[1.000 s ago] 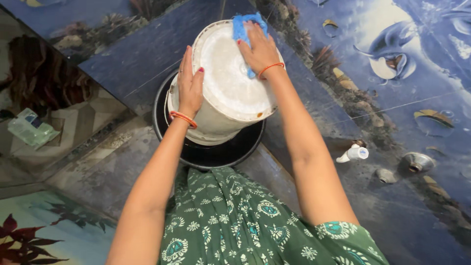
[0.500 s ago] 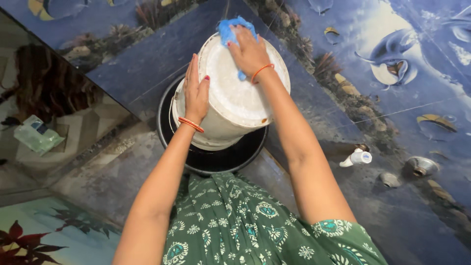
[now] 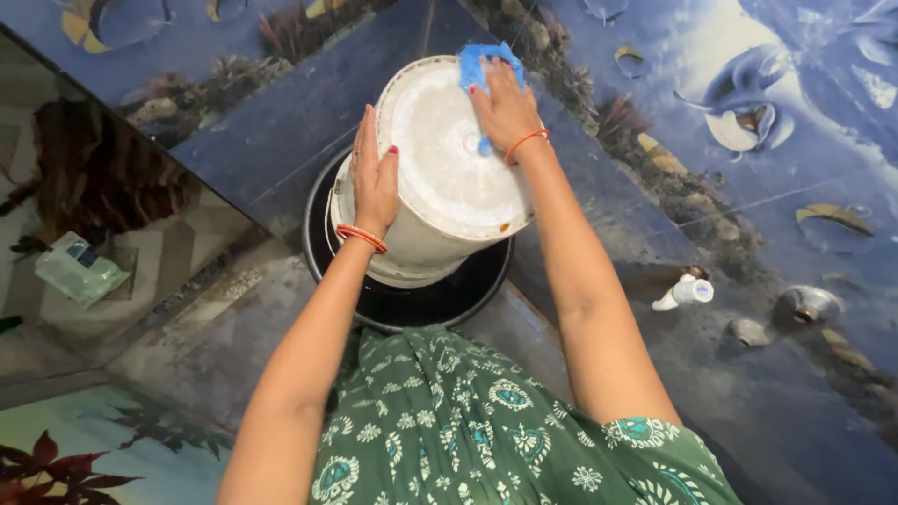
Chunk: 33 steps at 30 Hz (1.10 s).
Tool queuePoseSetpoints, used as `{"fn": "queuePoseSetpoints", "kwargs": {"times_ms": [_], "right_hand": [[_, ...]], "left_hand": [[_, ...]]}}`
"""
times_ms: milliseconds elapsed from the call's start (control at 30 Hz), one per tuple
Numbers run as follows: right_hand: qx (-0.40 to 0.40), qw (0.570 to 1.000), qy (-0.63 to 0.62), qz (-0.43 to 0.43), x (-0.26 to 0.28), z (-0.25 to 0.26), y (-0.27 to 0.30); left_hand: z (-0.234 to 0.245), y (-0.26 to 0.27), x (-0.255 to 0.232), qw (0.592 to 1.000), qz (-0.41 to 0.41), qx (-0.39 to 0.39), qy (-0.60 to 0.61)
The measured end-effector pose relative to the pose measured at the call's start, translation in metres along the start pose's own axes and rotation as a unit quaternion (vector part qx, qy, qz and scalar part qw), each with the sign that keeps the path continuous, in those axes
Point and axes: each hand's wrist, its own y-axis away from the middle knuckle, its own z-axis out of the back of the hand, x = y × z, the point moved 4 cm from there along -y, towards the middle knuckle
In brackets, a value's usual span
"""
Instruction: The person scrubs the inside and outside of a white plastic bucket with a blue cloth. They repeatedly wipe the interior walls, rim, and bottom, then flip the bucket to clean the exterior base.
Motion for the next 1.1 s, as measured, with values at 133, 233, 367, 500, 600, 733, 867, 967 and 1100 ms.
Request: {"fn": "queuePoseSetpoints", "kwargs": {"times_ms": [133,233,367,500,600,733,867,967,1100], "right_hand": [[0.023,0.995,-0.020,0.100,0.071,-0.022,0.058],[0.042,0.989,-0.016,0.144,0.102,-0.014,0.088],[0.019,0.998,-0.016,0.054,0.059,-0.006,0.054],[0.002,1.000,0.013,-0.022,-0.002,0.003,0.012],[-0.013,0.999,-0.024,0.040,0.018,-0.004,0.030],[0.034,0.989,0.003,0.145,0.094,-0.011,0.089],[0.023,0.992,-0.015,0.122,0.090,-0.011,0.066],[-0.011,0.999,0.011,0.035,0.039,-0.001,0.019],[0.007,1.000,-0.002,-0.008,0.019,0.009,0.007]], "left_hand": [[-0.001,0.000,0.006,1.000,0.000,-0.010,-0.010],[-0.007,0.003,0.009,1.000,0.007,-0.006,-0.001],[-0.008,0.004,0.004,1.000,0.004,0.008,0.000],[-0.005,-0.004,0.000,1.000,0.006,0.011,-0.002],[-0.001,0.000,0.001,1.000,0.012,0.002,0.000],[-0.004,-0.001,0.002,1.000,0.026,-0.001,-0.003],[-0.004,-0.003,0.000,1.000,0.018,0.010,0.006],[-0.001,-0.002,-0.002,1.000,0.014,0.019,0.008],[-0.002,-0.005,-0.001,1.000,0.001,0.011,0.008]]}}
